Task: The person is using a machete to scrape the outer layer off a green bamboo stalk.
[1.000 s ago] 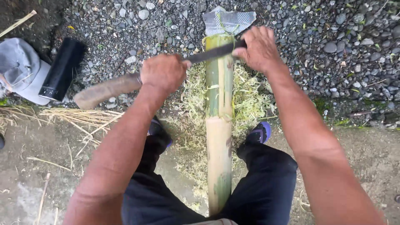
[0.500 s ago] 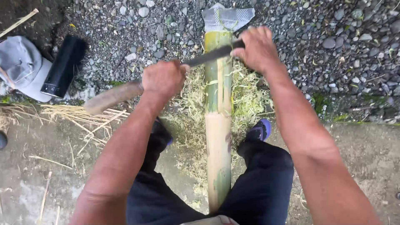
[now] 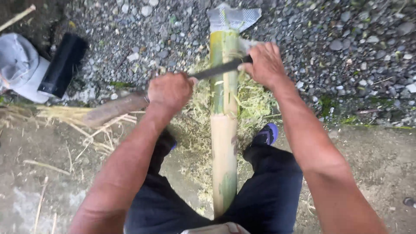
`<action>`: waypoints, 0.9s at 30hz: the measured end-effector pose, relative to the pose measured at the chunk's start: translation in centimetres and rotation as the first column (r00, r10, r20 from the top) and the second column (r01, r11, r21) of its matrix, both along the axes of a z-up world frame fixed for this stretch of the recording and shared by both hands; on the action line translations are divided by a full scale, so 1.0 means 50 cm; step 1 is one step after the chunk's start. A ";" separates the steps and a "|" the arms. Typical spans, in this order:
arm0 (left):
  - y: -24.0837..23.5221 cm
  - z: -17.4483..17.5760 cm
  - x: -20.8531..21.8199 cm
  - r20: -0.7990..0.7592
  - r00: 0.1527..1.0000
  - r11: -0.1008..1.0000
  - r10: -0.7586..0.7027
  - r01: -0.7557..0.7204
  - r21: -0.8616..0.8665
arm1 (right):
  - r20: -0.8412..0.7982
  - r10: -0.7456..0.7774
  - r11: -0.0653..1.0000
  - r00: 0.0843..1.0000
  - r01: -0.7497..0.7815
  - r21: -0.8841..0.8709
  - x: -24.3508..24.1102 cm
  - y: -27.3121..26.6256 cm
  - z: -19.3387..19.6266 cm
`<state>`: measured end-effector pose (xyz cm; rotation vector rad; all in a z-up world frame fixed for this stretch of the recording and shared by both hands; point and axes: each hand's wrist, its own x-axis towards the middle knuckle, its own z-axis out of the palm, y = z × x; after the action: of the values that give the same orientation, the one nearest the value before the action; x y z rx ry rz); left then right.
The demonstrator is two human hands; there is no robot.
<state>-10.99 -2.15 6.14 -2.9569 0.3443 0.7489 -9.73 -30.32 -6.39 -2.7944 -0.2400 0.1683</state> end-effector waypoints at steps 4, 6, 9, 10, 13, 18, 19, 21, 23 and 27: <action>0.031 -0.012 -0.121 -0.156 0.987 1.000 0.021 -0.019 0.019 | 0.009 0.034 0.997 0.999 -0.034 0.076 -0.135 0.008 -0.087; 0.035 -0.027 -0.127 -0.194 0.981 1.000 -0.014 0.017 0.011 | 0.037 0.058 0.998 0.998 -0.059 0.034 -0.140 0.003 -0.078; 0.019 -0.039 -0.084 -0.142 0.990 1.000 -0.004 0.001 -0.025 | 0.121 0.077 0.997 0.990 -0.076 -0.013 -0.080 -0.012 -0.043; 0.015 -0.043 -0.065 -0.060 0.996 0.997 0.060 -0.063 -0.051 | 0.174 0.086 0.996 0.981 -0.085 -0.012 -0.046 -0.012 -0.028; 0.016 -0.026 -0.077 0.058 0.998 0.998 0.026 -0.022 -0.066 | 0.066 0.019 0.999 0.998 -0.021 0.025 -0.071 0.016 -0.023; 0.045 -0.033 -0.129 -0.157 0.987 0.999 -0.031 0.034 0.016 | 0.048 0.037 0.998 0.998 -0.035 -0.046 -0.147 0.021 -0.052; 0.042 -0.037 -0.125 -0.273 0.961 0.997 -0.040 0.058 0.058 | 0.108 0.061 0.996 0.992 -0.054 -0.072 -0.140 0.013 -0.056; 0.032 -0.048 -0.088 -0.126 0.991 0.999 -0.034 0.035 0.006 | 0.092 0.034 0.998 0.995 -0.028 -0.057 -0.093 0.013 -0.020; 0.035 -0.051 -0.073 0.037 0.999 0.999 0.000 0.002 -0.047 | 0.091 0.024 0.999 0.996 -0.020 -0.039 -0.084 0.026 0.003; 0.045 -0.037 -0.103 -0.017 0.999 0.999 -0.037 0.037 -0.019 | -0.040 -0.037 0.999 0.999 0.037 -0.002 -0.144 0.030 -0.035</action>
<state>-16.14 0.10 4.30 -2.9544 0.4082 0.7717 -16.91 -28.84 -8.16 -2.7919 -0.1785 0.2157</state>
